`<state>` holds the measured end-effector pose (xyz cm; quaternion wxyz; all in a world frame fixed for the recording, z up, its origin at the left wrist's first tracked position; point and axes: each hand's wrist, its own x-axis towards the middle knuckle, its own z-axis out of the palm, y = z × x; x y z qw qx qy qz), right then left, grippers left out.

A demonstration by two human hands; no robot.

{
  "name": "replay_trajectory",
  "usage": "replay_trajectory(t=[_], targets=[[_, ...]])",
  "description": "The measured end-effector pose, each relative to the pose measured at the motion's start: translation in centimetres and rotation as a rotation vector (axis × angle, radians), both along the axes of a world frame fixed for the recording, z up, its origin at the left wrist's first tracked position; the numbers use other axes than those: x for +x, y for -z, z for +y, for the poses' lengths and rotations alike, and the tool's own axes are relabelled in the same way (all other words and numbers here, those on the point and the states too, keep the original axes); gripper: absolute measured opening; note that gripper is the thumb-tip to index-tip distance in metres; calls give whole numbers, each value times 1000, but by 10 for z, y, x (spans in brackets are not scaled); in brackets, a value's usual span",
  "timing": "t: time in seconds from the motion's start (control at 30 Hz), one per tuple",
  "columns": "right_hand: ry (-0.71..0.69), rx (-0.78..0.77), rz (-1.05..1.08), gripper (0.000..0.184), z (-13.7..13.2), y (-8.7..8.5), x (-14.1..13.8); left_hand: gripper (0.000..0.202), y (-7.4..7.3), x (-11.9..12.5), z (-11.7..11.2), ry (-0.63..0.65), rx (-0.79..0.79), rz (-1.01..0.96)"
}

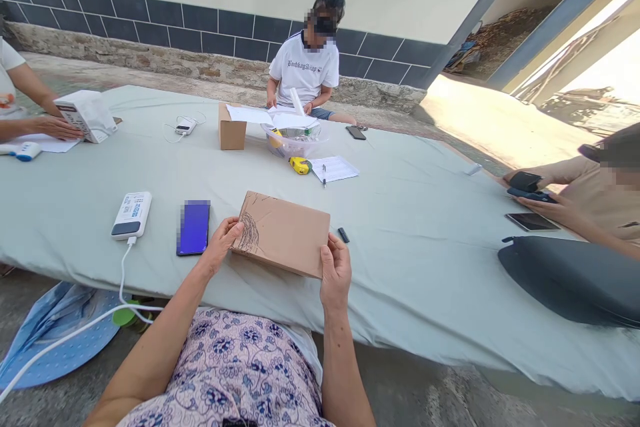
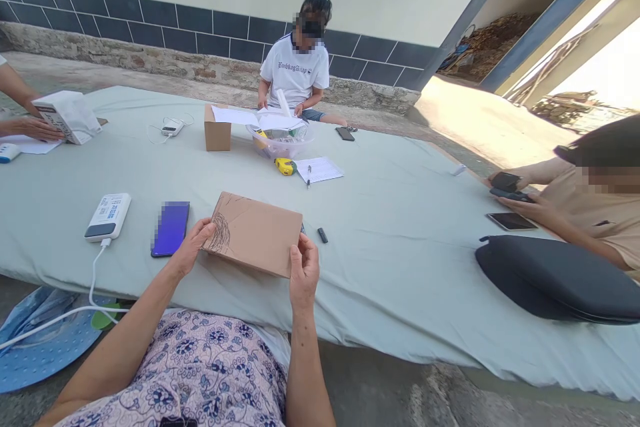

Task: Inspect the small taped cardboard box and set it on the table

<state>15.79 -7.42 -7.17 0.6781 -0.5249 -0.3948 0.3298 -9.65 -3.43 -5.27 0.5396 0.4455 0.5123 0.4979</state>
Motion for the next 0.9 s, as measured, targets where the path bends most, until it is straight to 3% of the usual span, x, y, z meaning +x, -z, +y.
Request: replay_trajectory(t=[0.2,0.3,0.4,0.53,0.63,0.9], targets=[[-50,20,-49,58,-4,8,4,83,1,-5,0,77,-99,-54],[-128,61,-37,69,-3,18,7,101,-2,-8,-2,101,-134,-43],[-108,68,-83,77,-1,23,11,113,-4,-10,-4,147,-182,-95],[-118,53,9,86,3,19,18,93,-6,-13,-4,224,-169,-175],[-125,52,151,92,7,14,23,81,-9,-17,-3,291,-110,-109],[-107,73,127,78,26,13,19,90,-13,-20,-14,522,-80,-256]])
